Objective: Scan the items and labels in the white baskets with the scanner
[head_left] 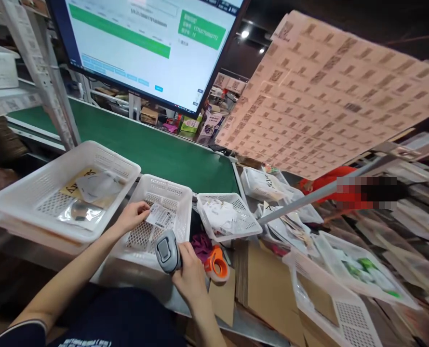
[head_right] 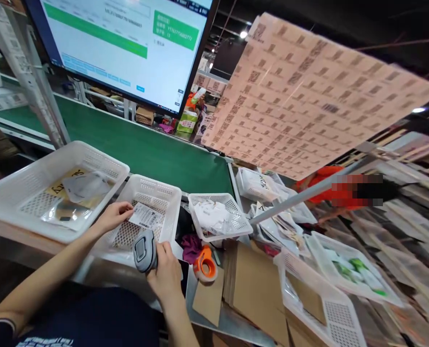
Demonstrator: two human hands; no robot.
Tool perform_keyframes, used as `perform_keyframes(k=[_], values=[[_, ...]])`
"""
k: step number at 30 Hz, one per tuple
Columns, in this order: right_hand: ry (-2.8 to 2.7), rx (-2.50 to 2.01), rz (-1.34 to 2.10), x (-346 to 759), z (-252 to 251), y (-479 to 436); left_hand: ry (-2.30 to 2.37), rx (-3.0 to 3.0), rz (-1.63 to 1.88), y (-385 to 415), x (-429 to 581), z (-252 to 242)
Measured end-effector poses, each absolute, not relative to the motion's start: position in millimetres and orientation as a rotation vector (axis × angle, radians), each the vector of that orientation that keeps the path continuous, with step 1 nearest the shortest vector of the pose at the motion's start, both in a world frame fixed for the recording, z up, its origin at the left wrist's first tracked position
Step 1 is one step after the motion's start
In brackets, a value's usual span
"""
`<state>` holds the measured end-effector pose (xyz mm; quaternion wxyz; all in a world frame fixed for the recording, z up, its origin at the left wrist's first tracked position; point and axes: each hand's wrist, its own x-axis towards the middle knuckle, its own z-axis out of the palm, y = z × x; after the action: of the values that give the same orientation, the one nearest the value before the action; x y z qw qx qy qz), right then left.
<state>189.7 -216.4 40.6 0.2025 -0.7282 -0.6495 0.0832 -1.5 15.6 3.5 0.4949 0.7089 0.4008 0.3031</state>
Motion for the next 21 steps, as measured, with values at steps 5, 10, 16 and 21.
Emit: perform_keyframes(k=[5, 10, 16, 21], values=[[-1.676, -2.049, 0.217, 197.8, 8.5, -214.0, 1.013, 1.755, 0.694, 18.8, -11.4, 3.9], [-1.645, -2.026, 0.412, 215.8, 0.7, -218.9, 1.109, 1.913, 0.588, 40.7, -26.3, 6.9], [-1.502, -1.858, 0.504, 230.5, -16.8, -236.4, 1.518, 2.122, 0.384, 128.6, -83.7, 26.4], [-1.464, -1.811, 0.519, 240.2, -29.8, -248.6, 1.743, 2.109, 0.035, 154.2, -118.8, -2.9]])
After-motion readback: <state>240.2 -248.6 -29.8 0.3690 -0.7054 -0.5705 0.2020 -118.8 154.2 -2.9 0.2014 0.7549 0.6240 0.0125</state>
